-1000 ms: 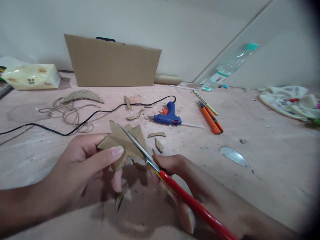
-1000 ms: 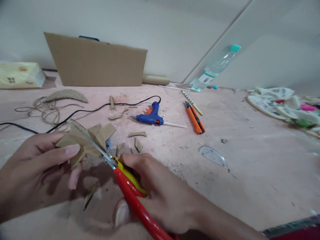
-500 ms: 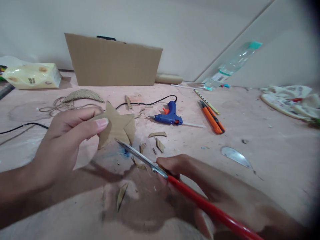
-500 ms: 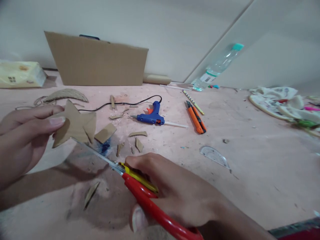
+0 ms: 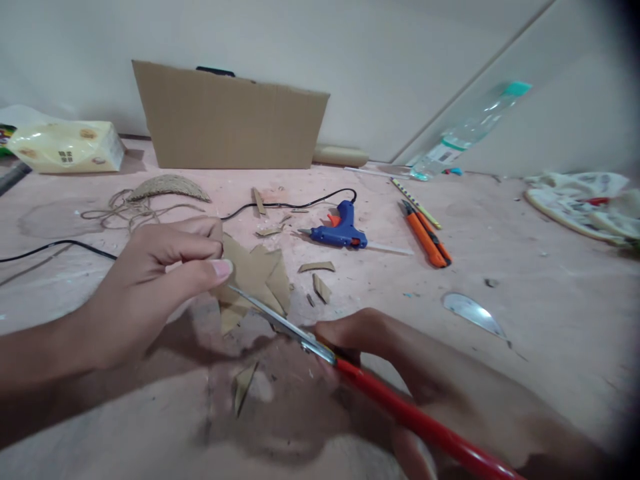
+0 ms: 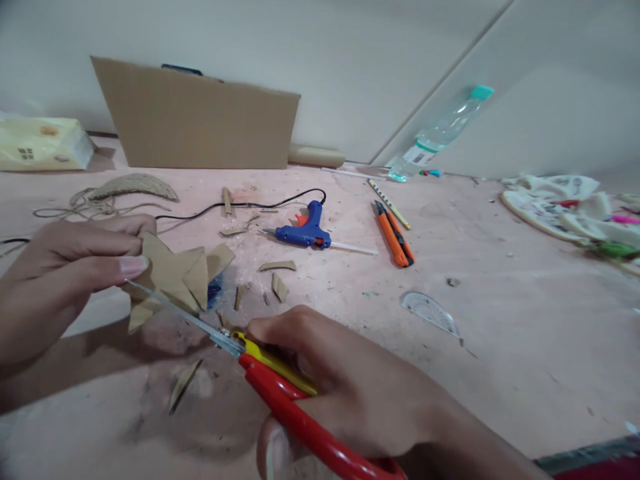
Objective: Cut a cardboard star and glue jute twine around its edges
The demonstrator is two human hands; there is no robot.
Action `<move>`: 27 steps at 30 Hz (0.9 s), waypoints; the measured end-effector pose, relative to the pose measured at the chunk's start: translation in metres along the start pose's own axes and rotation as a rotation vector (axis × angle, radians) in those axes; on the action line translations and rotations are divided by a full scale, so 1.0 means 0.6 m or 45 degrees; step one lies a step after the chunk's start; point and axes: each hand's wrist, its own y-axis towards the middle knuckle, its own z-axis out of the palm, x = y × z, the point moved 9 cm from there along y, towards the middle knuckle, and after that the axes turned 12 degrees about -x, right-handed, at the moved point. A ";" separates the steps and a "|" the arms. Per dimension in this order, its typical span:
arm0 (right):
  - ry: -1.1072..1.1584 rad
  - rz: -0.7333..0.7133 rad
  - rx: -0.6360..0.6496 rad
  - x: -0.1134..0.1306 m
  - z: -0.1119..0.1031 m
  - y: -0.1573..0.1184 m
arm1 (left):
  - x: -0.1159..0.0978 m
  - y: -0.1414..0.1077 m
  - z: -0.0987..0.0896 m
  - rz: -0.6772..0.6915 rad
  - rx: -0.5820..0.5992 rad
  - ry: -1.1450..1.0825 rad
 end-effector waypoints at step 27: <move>0.048 0.114 0.153 -0.020 0.018 -0.005 | 0.011 0.024 0.000 -0.108 -0.001 -0.313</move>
